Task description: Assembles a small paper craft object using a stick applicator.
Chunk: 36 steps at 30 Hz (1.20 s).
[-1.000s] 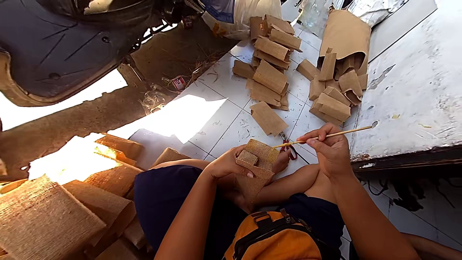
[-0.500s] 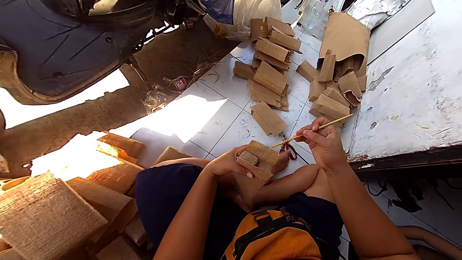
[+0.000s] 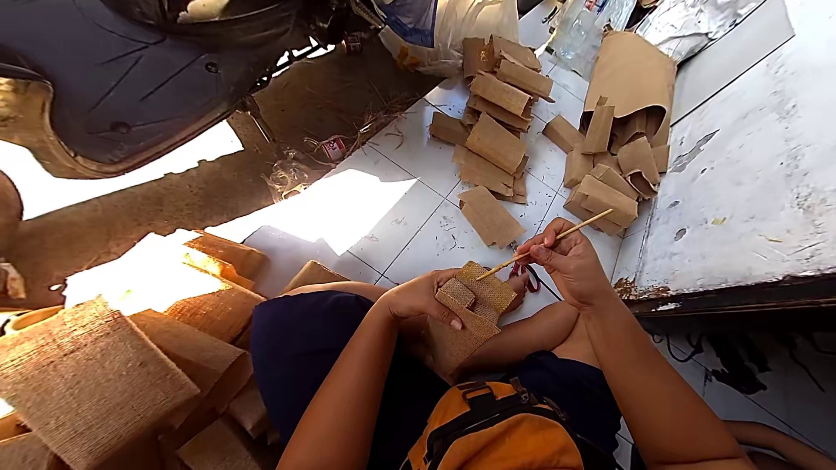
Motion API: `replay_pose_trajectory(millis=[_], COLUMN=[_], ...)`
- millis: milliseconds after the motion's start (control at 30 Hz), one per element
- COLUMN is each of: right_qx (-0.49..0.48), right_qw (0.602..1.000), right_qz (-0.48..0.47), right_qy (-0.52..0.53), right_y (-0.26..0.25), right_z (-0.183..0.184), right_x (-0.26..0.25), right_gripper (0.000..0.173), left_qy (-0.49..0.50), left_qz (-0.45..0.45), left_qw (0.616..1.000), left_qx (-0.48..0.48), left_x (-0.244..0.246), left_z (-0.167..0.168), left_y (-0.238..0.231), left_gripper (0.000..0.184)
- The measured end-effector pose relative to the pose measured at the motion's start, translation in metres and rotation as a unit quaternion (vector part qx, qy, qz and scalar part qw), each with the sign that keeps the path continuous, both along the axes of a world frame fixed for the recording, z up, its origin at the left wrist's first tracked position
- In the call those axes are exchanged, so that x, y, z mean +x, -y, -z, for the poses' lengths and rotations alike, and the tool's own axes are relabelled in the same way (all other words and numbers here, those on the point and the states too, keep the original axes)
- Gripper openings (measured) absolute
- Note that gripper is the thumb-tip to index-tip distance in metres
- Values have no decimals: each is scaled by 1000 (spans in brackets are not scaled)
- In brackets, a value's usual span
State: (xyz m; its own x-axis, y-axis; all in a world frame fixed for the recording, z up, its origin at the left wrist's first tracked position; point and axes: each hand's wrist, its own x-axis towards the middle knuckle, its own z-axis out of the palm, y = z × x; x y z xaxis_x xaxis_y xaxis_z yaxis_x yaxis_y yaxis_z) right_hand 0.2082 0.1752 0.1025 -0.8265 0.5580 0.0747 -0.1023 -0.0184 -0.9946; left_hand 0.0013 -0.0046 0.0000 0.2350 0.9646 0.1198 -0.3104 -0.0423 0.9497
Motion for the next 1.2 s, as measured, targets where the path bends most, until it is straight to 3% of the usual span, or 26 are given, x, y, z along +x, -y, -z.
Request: replay_pose_trajectory(millis=[433,567,700,867,1200], right_qx=[27,30,39,-2,-67], right_qw=[994,994,991,998,996], right_qz=[4,33,4,12,12], right_qy=[110,96,127,65,62], right_y=[6,8,2,-3,-16], right_z=[-10,-4,-10,-4,-2], right_x=[-20,-25,-24,-32,-18], right_gripper=[14,19,16,18,15], left_qy=[-31,-42,-39,-37,-23], left_qz=[19,25,15,5,-29], left_qw=[999,999,999,999,999], left_qx=[-14,-23,-24,-3,3], left_x=[1,4,3,5,5], left_z=[-4,-4,-4,-5,-7], left_y=[3,0,1,-1,1], left_gripper=[64,64,64,65,65])
